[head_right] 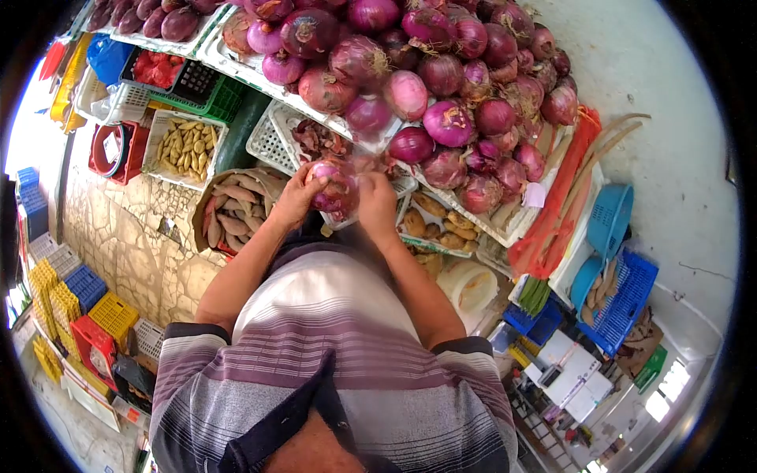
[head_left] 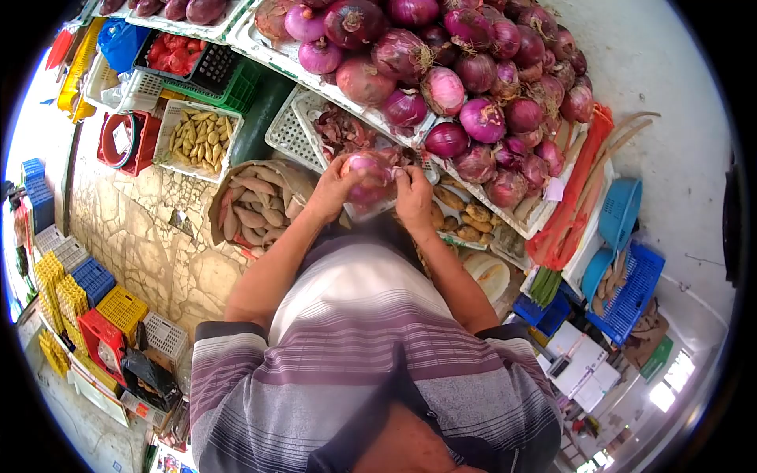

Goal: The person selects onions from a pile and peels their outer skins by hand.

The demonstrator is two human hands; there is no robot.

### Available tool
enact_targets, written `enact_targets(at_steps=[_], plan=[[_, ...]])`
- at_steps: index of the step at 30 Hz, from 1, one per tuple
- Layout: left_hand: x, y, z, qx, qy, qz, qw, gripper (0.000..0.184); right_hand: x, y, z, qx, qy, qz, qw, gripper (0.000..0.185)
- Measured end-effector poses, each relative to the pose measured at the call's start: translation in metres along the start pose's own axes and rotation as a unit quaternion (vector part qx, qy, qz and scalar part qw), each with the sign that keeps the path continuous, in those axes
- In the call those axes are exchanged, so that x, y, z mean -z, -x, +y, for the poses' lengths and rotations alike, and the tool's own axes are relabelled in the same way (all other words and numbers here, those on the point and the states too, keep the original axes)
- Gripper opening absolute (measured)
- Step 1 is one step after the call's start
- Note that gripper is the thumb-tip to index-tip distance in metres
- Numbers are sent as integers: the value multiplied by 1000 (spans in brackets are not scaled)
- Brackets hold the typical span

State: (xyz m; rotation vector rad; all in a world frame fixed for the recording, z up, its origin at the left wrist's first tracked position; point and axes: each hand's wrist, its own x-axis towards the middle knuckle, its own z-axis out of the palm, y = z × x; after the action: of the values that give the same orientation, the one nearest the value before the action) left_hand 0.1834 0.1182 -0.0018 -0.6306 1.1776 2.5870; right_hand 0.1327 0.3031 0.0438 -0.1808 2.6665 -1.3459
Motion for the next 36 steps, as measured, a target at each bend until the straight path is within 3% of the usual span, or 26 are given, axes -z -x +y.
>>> enact_targets(at_steps=[4,7,13,17,20,26,29,32,36], plan=[[3,1,-3,30,67,4,997,54,-5,2,19,-82,-106,8,991,21],[2,7,3,69,109,22,991,53,-4,-5,22,-269,-412,28,870,16],[8,11,6,73,200,-60,975,54,6,-6,61,-261,-355,38,897,10],[7,7,8,71,148,-74,984,56,4,-3,66,-275,-274,0,922,21],[3,8,10,64,106,-64,990,57,-1,-1,64,-315,-331,3,890,25],[-4,8,5,52,108,-51,992,60,-5,9,72,-233,-148,22,961,27],[-9,8,8,49,98,-46,993,60,-11,10,88,-177,-198,26,964,32],[-9,5,1,44,85,-55,994,58,-1,12,52,-71,-205,-37,975,35],[-13,11,5,46,48,-89,994,56,7,8,-7,-178,-394,-115,894,37]])
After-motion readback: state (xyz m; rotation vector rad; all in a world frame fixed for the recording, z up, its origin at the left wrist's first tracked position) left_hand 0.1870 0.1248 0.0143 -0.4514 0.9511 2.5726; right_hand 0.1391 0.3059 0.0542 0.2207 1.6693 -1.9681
